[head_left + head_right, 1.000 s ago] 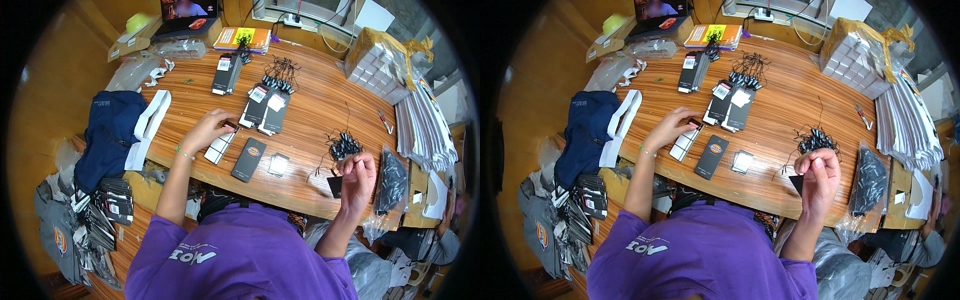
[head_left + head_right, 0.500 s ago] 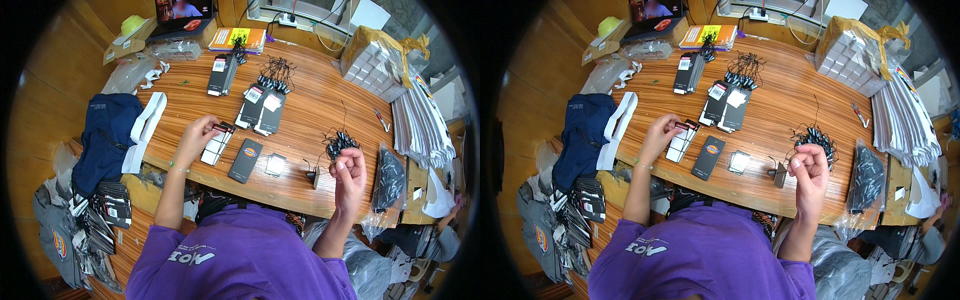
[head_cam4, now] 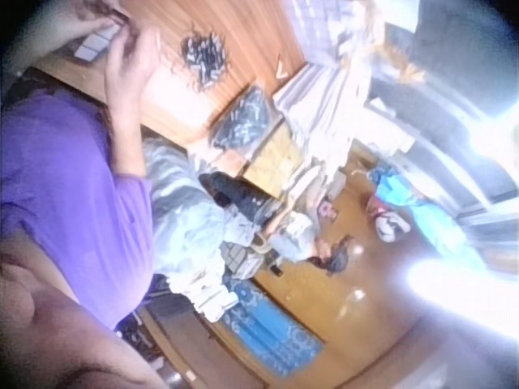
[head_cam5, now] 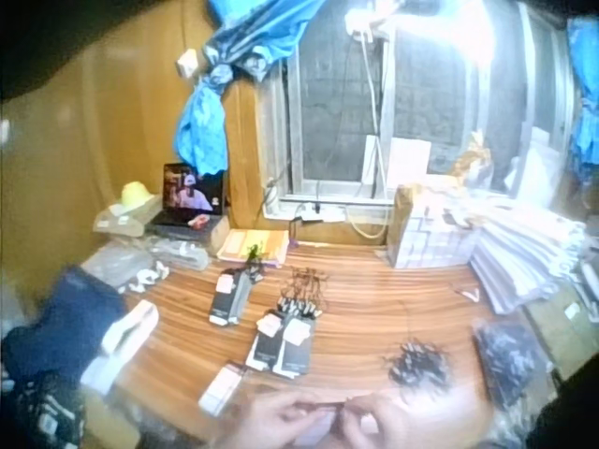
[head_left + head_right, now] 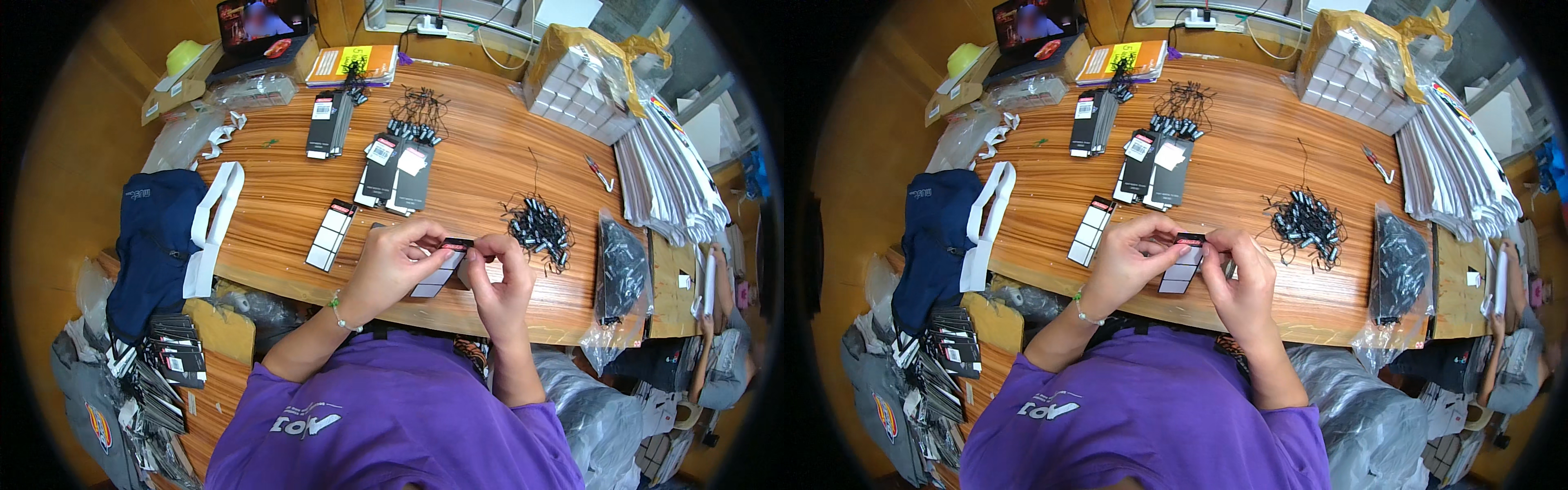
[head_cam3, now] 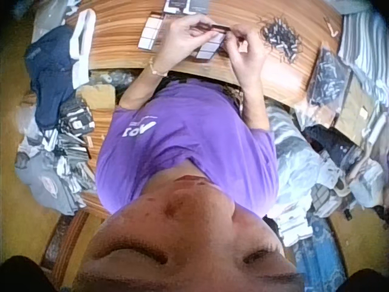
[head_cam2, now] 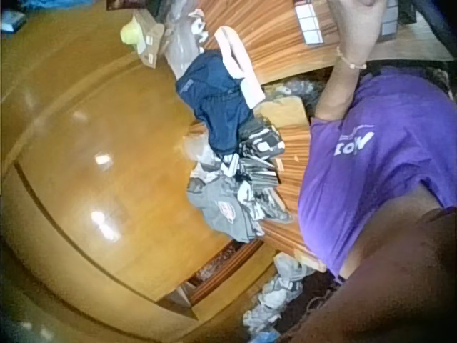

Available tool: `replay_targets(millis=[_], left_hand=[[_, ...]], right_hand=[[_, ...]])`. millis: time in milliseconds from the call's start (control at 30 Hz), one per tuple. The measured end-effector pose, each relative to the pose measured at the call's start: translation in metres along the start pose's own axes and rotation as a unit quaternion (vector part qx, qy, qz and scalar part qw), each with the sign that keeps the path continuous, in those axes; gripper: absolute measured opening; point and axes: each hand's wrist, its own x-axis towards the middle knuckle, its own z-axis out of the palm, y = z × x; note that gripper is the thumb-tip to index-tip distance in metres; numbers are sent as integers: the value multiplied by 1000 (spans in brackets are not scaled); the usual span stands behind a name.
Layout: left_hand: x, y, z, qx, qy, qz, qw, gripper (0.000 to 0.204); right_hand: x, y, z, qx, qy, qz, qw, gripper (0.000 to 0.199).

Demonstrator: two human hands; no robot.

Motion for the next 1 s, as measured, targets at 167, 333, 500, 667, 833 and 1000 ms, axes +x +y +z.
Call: replay_targets(millis=[167,333,500,667,833,1000], left_hand=[[1,6,7,-6,-24,-10,1000,15],[2,0,7,-29,-26,-26,999,16],[4,2,10,-51,-29,-23,998,14],[5,0,12,-55,-32,-9,998,14],[3,-5,15,-89,-32,-4,995,15],[2,-6,14,-91,-35,-22,995,14]], right_hand=[[-3,6,0,28,27,16,999,15],[-7,9,1,97,57,57,992,13],[-6,11,3,85,58,44,994,15],[-8,19,6,7,67,-44,997,21],[-11,21,11,-19,78,-102,992,25],[-12,24,15,-21,90,-122,988,27]])
